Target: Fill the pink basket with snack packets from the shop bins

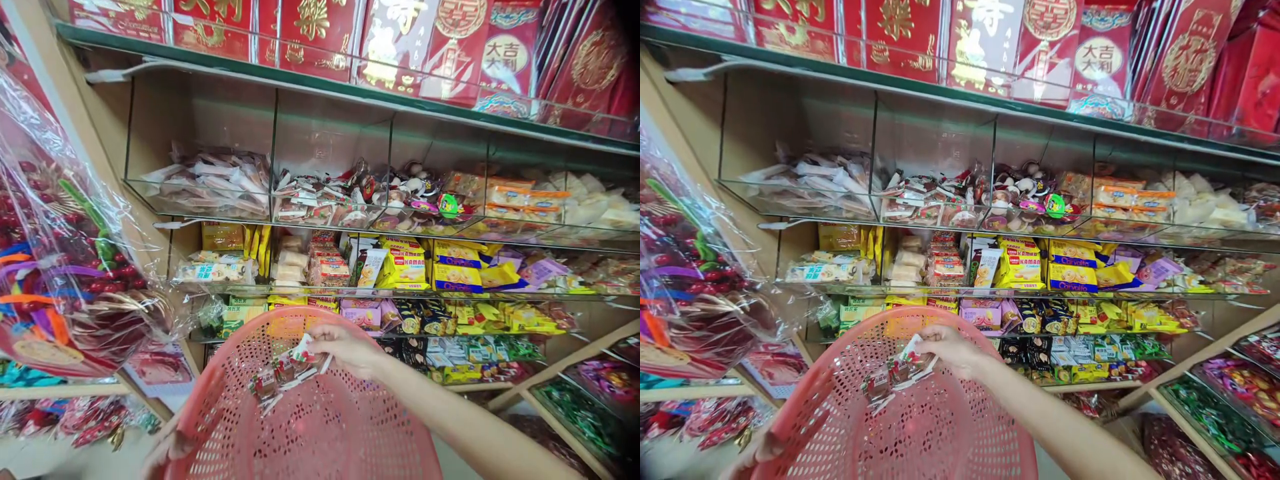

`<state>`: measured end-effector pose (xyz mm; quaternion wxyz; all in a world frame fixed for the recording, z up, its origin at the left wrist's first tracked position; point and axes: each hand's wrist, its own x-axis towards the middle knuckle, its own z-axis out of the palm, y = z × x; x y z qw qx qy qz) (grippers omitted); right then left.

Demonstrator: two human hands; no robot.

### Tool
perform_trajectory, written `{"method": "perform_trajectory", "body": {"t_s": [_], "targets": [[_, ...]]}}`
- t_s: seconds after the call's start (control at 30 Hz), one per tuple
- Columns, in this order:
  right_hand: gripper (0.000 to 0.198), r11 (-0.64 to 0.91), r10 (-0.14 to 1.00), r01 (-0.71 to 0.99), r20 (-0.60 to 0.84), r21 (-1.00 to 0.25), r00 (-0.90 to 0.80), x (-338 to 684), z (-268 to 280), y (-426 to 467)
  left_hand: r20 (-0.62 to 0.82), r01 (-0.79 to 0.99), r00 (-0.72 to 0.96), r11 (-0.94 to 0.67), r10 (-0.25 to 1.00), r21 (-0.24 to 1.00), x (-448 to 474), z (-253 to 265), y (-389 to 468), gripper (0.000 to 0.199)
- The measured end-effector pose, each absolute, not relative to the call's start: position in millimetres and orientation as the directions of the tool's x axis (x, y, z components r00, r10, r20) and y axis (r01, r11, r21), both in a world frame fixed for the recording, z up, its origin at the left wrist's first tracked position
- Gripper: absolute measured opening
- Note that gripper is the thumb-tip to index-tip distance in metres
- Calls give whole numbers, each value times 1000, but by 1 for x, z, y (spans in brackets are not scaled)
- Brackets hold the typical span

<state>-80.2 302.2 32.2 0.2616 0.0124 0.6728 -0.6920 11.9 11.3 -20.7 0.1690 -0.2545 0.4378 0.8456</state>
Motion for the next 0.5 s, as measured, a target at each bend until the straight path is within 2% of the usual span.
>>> {"method": "perform_trajectory", "body": {"t_s": [0.07,0.13,0.27,0.4,0.5], "targets": [[10,46,-330,456,-444,-889,-833,-87,6,295,-580,-511,-812,-562,67,650,12,-20,13,82],[8,104,-255,442,-453,-891,-854,-94,-9,287,-581,-513,-811,-563,70,648,12,-20,14,81],[6,374,-135,294,-366,-880,-921,-108,-31,266,-578,-503,-814,-561,53,657,16,-16,18,79],[13,496,-162,155,-266,-855,-950,-117,-52,254,-567,-474,-823,-575,22,667,19,-8,22,82],[9,552,-204,71,-218,-831,-954,-122,-62,253,-557,-457,-830,-590,16,665,21,-3,24,84]]}}
